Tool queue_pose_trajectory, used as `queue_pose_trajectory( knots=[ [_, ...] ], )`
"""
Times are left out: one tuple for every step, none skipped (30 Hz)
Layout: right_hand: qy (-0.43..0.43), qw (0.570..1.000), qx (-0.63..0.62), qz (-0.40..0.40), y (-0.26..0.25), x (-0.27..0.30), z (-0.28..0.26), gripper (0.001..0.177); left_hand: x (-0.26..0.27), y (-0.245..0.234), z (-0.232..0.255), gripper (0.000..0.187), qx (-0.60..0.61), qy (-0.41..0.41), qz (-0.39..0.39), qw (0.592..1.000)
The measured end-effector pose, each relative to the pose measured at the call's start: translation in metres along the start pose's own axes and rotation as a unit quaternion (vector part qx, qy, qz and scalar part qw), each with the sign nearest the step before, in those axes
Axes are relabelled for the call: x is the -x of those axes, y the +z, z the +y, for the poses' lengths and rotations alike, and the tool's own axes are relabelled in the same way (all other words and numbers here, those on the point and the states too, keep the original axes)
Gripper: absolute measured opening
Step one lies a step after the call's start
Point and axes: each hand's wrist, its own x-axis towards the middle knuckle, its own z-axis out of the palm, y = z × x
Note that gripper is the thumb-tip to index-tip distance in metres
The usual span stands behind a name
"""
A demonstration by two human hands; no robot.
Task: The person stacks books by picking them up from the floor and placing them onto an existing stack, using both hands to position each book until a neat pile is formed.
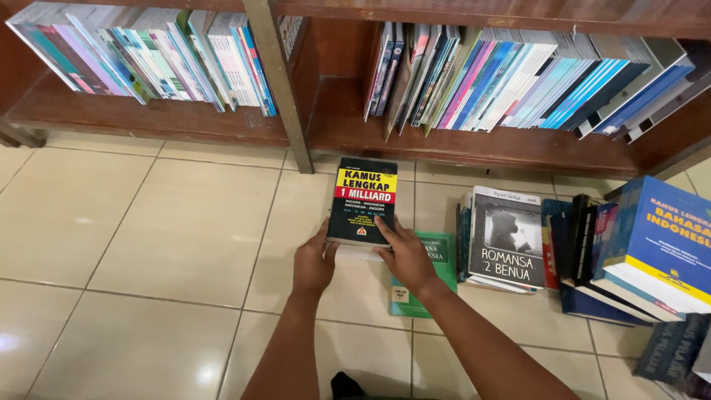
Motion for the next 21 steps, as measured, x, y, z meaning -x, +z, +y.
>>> queue_pose_trajectory(
  knots=[
    [0.001, 1.0, 0.0, 0.001, 0.001, 0.0, 0.001, 0.07, 0.0, 0.002, -0.002, 0.062, 0.0, 0.001, -0.001, 1.0],
    [-0.003, 1.0, 0.009, 0.005, 0.002, 0.0, 0.003, 0.07, 0.0, 0.004, -0.004, 0.061, -0.001, 0.005, 0.006, 1.0],
    [-0.009, 1.0, 0.017, 0.008, 0.002, 0.0, 0.004, 0.07, 0.0, 0.006, -0.005, 0.06, -0.001, 0.008, 0.013, 1.0],
    [-0.009, 1.0, 0.017, 0.009, -0.001, -0.002, 0.003, 0.07, 0.0, 0.005, -0.006, 0.06, -0.001, 0.009, 0.013, 1.0],
    [-0.004, 1.0, -0.002, -0.005, -0.004, -0.003, 0.003, 0.068, 0.0, 0.004, -0.006, 0.06, -0.01, 0.016, 0.018, 1.0],
    [0.001, 1.0, -0.021, -0.018, -0.008, -0.004, 0.002, 0.066, 0.001, 0.004, -0.005, 0.06, -0.018, 0.022, 0.023, 0.999],
    [0.002, 1.0, -0.02, -0.017, -0.006, -0.004, 0.002, 0.066, 0.001, 0.007, -0.011, 0.06, -0.017, 0.024, 0.023, 0.999],
    [-0.002, 1.0, -0.01, -0.017, -0.004, -0.004, 0.002, 0.068, 0.002, 0.01, -0.015, 0.059, -0.002, 0.023, 0.034, 0.999],
    [-0.003, 1.0, 0.002, -0.014, -0.005, -0.003, 0.003, 0.069, 0.0, 0.015, -0.018, 0.059, 0.014, 0.026, 0.042, 0.999],
    [0.001, 1.0, 0.007, -0.011, -0.003, -0.006, 0.001, 0.069, -0.002, 0.011, -0.02, 0.059, 0.018, 0.03, 0.039, 0.999],
    [0.004, 1.0, 0.01, -0.02, -0.003, -0.004, 0.001, 0.072, -0.001, 0.011, -0.021, 0.06, 0.006, 0.045, 0.049, 0.998],
    [0.006, 0.999, 0.012, -0.029, -0.002, -0.002, 0.001, 0.075, 0.0, 0.012, -0.021, 0.061, -0.006, 0.061, 0.06, 0.996],
    [0.015, 0.999, 0.018, -0.027, -0.004, -0.001, -0.001, 0.075, 0.001, 0.009, -0.017, 0.061, 0.0, 0.064, 0.052, 0.997],
    [0.019, 0.998, 0.01, -0.051, -0.007, 0.001, -0.003, 0.085, 0.001, 0.006, -0.013, 0.06, 0.027, 0.055, 0.042, 0.997],
    [0.023, 0.997, 0.0, -0.074, -0.007, 0.002, -0.008, 0.094, 0.002, 0.0, -0.01, 0.06, 0.052, 0.046, 0.031, 0.997],
    [0.032, 0.997, 0.003, -0.072, -0.014, 0.003, -0.008, 0.094, 0.0, -0.004, -0.003, 0.06, 0.056, 0.049, 0.023, 0.997],
    [0.039, 0.993, -0.023, -0.105, -0.018, 0.006, -0.009, 0.098, 0.002, -0.009, 0.002, 0.069, 0.051, 0.049, 0.006, 0.997],
    [0.045, 0.988, -0.049, -0.139, -0.023, 0.01, -0.012, 0.101, 0.004, -0.015, 0.008, 0.078, 0.047, 0.048, -0.011, 0.998],
    [0.047, 0.989, -0.047, -0.134, -0.023, 0.013, -0.01, 0.101, 0.006, -0.015, 0.011, 0.078, 0.048, 0.053, -0.013, 0.997],
    [0.034, 0.989, -0.05, -0.135, -0.024, 0.017, -0.009, 0.098, 0.007, -0.015, 0.016, 0.07, 0.022, 0.05, -0.016, 0.998],
    [0.022, 0.989, -0.052, -0.136, -0.026, 0.02, -0.007, 0.096, 0.007, -0.015, 0.021, 0.062, -0.004, 0.048, -0.018, 0.999]
  ],
)
